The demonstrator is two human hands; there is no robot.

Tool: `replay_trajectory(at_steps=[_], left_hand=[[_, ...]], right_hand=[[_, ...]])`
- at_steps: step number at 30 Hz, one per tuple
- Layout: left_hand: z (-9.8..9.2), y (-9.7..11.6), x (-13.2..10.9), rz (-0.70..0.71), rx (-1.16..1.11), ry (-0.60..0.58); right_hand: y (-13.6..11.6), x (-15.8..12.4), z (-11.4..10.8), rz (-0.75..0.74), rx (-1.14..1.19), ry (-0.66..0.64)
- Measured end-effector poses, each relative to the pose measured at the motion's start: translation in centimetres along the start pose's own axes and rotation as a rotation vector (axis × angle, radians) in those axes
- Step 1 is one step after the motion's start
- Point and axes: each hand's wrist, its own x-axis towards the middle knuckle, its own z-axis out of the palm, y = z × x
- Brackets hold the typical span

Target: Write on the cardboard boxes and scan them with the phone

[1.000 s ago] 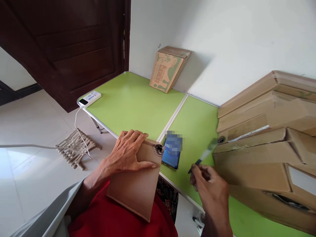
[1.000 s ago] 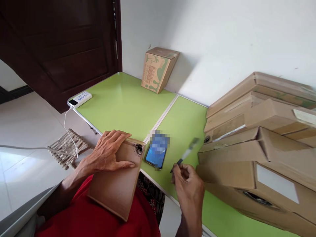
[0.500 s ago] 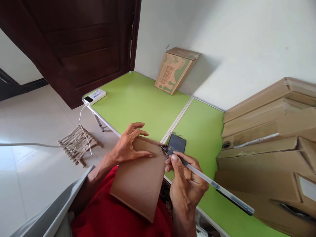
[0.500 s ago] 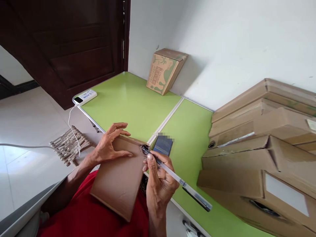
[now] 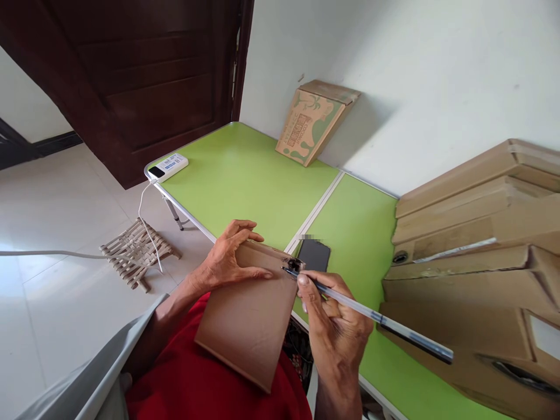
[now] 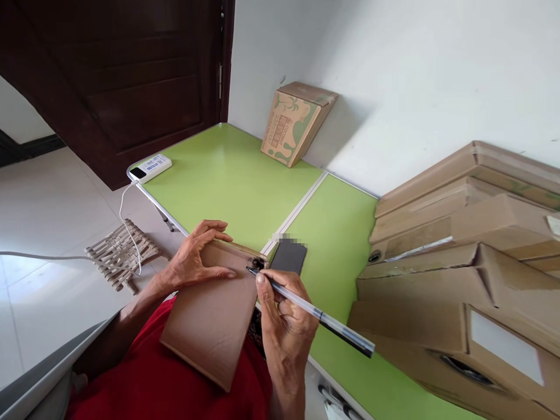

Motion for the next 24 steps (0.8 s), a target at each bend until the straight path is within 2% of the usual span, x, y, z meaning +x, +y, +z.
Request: replay_trajectory(at_steps=[7,10,12,14,16,18,21,24], left_hand=[[0.2,-0.3,0.0,0.018,0.015,-0.001],[0.3,-0.6,-0.1,0.044,0.019,0.012],[0.3,-0.7,-0.1,0.052,0.024,0.014],[0.2,-0.6,-0.1,0.043,0.031,0.01],[0.2,-0.5,-0.1,0.025,0.035,0.005],[0.0,-0.3,-0.1,0.013,0.039,-0.001],[-0.2,-0.1,0.0,0.013,0.053,-0.005],[-0.3,0.0,0.1,0.013,0.069,-0.002]], right_hand=[[0.1,-0.5,-0.7,0.127,0.02,0.123],[0.7,0.8,-1.3,0.118,0.091,0.184],[1.7,2.2,-2.3,0.126,0.0,0.234],[3.3,3.5,-3.5,0.223,-0.312,0.172],[5.1,4.4,-4.7,0.375,-0.69,0.029],[6.6,4.6,-5.3,0.498,-0.927,-0.088],[7.8,3.8,-5.4,0.595,-1.033,-0.145],[7.9,3.0,-5.2,0.645,-1.102,-0.191]])
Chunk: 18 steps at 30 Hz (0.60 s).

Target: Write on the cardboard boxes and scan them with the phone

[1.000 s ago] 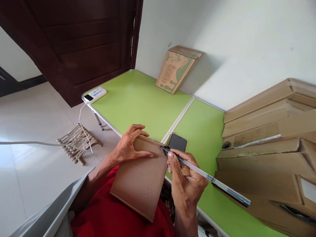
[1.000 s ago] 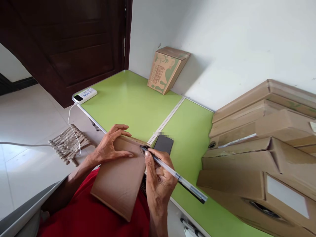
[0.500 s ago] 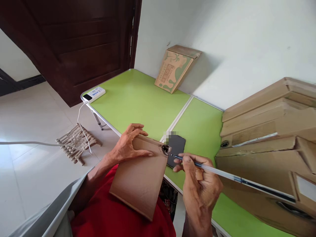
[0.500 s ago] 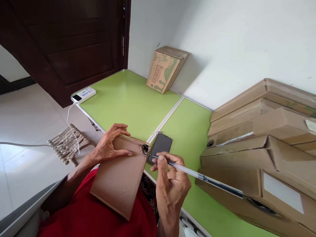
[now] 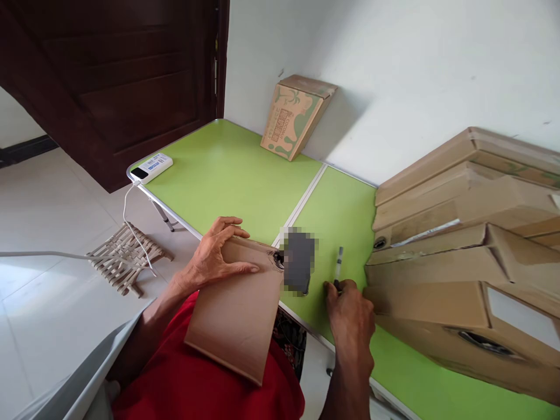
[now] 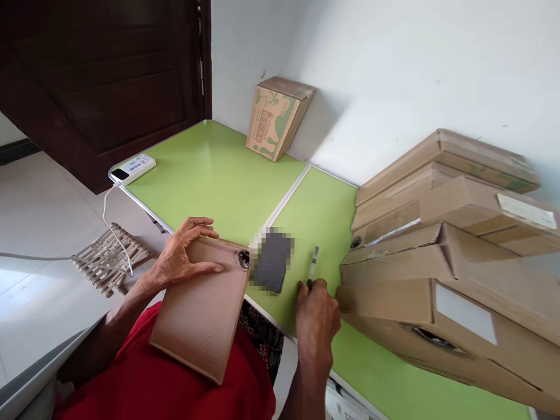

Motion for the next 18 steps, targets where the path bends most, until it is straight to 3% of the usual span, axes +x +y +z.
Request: replay_trajectory(at_steps=[4,7,14,18], left_hand=[[0.0,0.0,0.1,-0.007,0.015,-0.002],[0.0,0.0,0.1,-0.008,0.016,-0.003],[0.0,0.2,0.0,-0.024,0.017,-0.002],[0.1,0.0,0.0,-0.018,0.007,0.003]], right_hand=[[0.0,-0.8,-0.4,-0.004,-0.041,-0.008],[-0.7,-1.8,-0.7,-0.009,-0.036,0.07],[-5.2,-4.0,0.8,-0.093,0.193,-0.017],[-5.3,-2.7,1.3,-0.029,0.353,-0.023]])
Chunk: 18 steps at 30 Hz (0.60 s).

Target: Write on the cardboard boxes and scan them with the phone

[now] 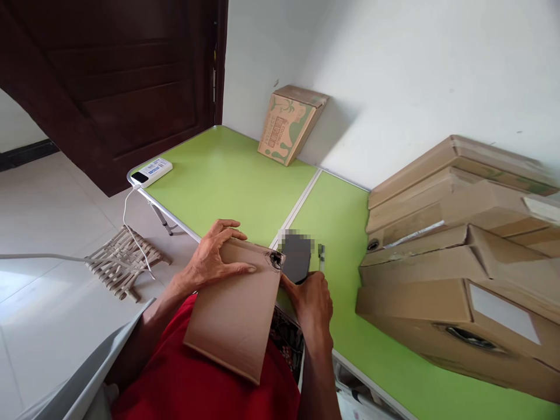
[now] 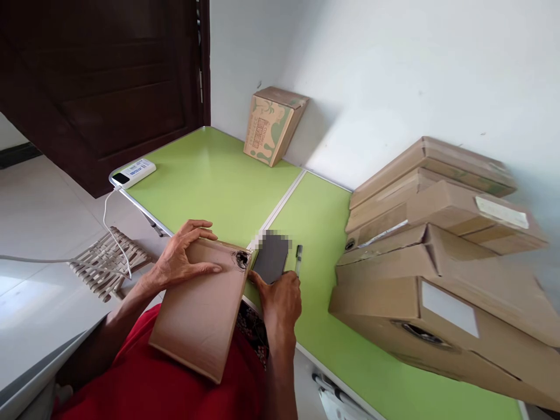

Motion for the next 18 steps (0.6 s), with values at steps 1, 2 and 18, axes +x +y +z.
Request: replay_trajectory(at_steps=[1,2,18], left_hand=[[0.0,-0.1,0.0,0.002,-0.003,0.0],[0.1,-0.1,0.0,0.002,-0.005,0.0],[0.0,-0.1,0.1,0.004,-0.012,-0.011]], right_hand=[[0.3,0.4,0.0,0.011,0.062,-0.01],[0.6,0.7,-0.1,0.014,0.134,-0.027],[3.4,-6.8,-3.9,0.052,1.485,-0.373]])
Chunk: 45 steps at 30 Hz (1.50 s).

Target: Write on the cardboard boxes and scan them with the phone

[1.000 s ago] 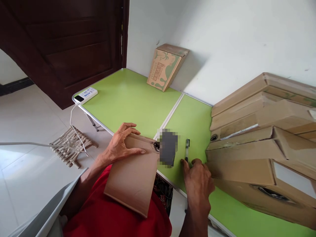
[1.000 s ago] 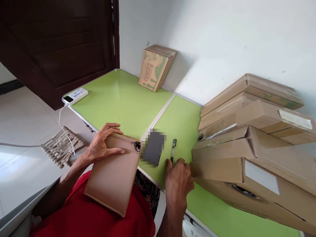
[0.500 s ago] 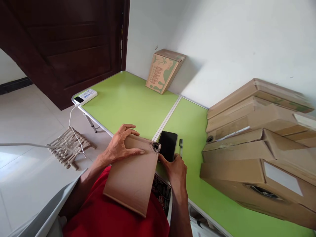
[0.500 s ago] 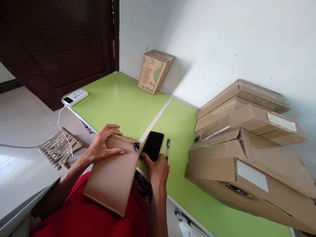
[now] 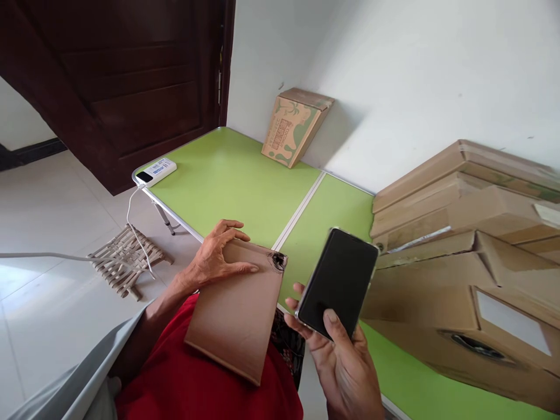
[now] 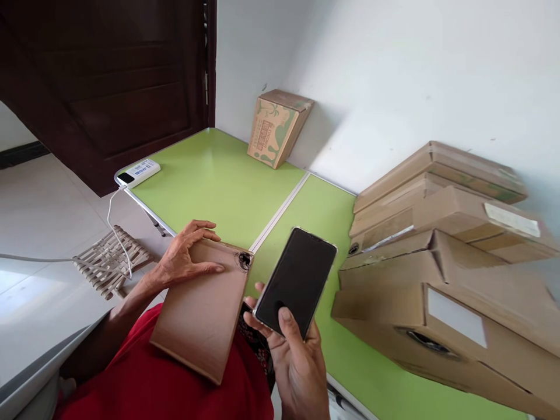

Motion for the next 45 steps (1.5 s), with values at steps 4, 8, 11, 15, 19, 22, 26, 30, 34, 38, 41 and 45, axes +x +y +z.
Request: replay_trajectory(at_steps=[4,8,11,15,19,22,26,30,34,38,41,45], left_hand=[[0.0,0.0,-0.1,0.003,0.001,0.005],[-0.1,0.1,-0.2,0.001,0.013,0.007],[-0.1,0.1,-0.2,-0.003,0.017,0.0],[-0.2,0.1,-0.1,0.013,0.012,-0.004],[-0.3,0.1,-0.1,0.015,0.005,-0.003],[-0.3,0.2,0.0,0.003,0.001,0.0],[-0.2,0.3,-0.1,-0.019,0.017,-0.001],[-0.2,0.4,-0.1,-0.017,0.019,0.007],[-0.2,0.4,-0.2,-0.009,0.023,0.01],[-0.3,0.5,-0.2,-0.02,0.038,0.006],[-0.3,0.5,-0.2,-0.014,0.041,0.01],[-0.3,0.3,-0.2,-0.012,0.04,0.017]], right_hand=[[0.5,-2.7,1.3,0.01,0.037,-0.17],[2.3,-4.6,2.7,0.094,0.043,-0.242],[3.5,-5.5,3.2,0.156,0.046,-0.192],[4.4,-6.1,3.1,0.221,0.015,-0.172],[4.6,-6.1,2.7,0.242,-0.025,-0.234],[4.4,-6.0,2.6,0.231,-0.046,-0.237],[4.3,-5.8,2.1,0.206,-0.048,-0.208],[4.7,-5.4,0.8,0.155,-0.052,-0.217],[4.0,-4.5,0.2,0.083,-0.017,-0.18],[2.1,-1.0,0.5,-0.062,-0.022,-0.045],[1.4,3.3,0.3,-0.156,-0.098,0.118],[1.8,9.0,-0.1,-0.151,-0.205,0.194]])
